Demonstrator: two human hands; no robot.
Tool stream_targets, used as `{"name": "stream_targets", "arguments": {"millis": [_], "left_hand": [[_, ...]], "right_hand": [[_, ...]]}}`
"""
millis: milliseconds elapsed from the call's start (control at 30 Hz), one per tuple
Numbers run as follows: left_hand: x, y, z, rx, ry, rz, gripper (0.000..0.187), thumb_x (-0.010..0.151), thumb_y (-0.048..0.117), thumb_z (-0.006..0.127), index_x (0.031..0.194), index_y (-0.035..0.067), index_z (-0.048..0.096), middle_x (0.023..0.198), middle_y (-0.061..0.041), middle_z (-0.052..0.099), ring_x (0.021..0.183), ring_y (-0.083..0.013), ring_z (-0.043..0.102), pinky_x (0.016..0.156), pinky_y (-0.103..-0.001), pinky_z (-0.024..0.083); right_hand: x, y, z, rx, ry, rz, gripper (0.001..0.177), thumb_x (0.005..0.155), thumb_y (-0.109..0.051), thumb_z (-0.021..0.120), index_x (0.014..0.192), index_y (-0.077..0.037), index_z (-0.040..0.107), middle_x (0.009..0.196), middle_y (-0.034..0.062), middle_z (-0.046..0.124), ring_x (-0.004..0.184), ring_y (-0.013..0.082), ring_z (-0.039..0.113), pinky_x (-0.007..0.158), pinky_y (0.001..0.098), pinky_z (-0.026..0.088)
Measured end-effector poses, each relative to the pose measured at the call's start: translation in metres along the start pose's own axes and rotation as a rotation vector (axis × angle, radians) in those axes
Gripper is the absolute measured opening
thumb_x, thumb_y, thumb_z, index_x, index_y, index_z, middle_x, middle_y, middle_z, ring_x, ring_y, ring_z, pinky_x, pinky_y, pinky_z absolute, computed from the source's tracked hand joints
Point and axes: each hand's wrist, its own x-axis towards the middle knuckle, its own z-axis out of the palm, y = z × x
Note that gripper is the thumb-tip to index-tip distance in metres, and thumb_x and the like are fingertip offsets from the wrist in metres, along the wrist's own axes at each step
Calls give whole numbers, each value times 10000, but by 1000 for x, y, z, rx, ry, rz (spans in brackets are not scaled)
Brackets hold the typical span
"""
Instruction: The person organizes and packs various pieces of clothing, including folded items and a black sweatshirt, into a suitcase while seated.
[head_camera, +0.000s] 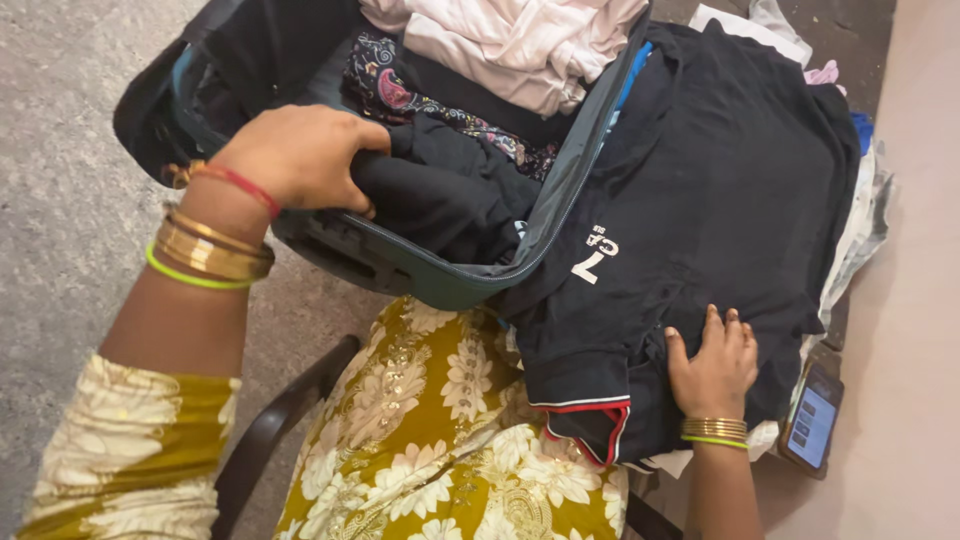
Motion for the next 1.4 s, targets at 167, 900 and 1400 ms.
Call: {"name": "stream_targets", "arguments": {"millis": [167, 900, 1400], "left_hand": [[-10, -10, 22, -109, 305, 137, 531, 631, 299, 885, 1118, 157, 731, 1142, -54, 716, 1071, -334, 637, 923, -447, 510], [-26, -25, 41, -416, 801, 380, 362, 696, 130, 867, 1027, 91, 726, 1135, -77, 681, 1165, -313, 610, 1050, -420, 480], [-57, 14, 38, -257, 928, 434, 533, 592, 79, 870, 1092, 100, 690, 1325, -95, 609, 1311, -364, 526, 1121, -467, 472]], "right_hand": [[18, -80, -58, 220, 59, -289, 589, 857, -301, 763, 1367, -41, 622, 1482, 186, 552, 1433, 397, 450, 1200, 505, 347], [94, -286, -99, 655, -98, -568, 977, 597, -312, 944, 1425, -37, 505, 1355, 177, 619, 1240, 368, 597, 1049, 440, 446], [89, -258, -116, 677, 184, -770, 555, 697, 18, 793, 1236, -78, 703, 1044, 119, 645, 988, 329, 657, 874, 406, 549]]}}
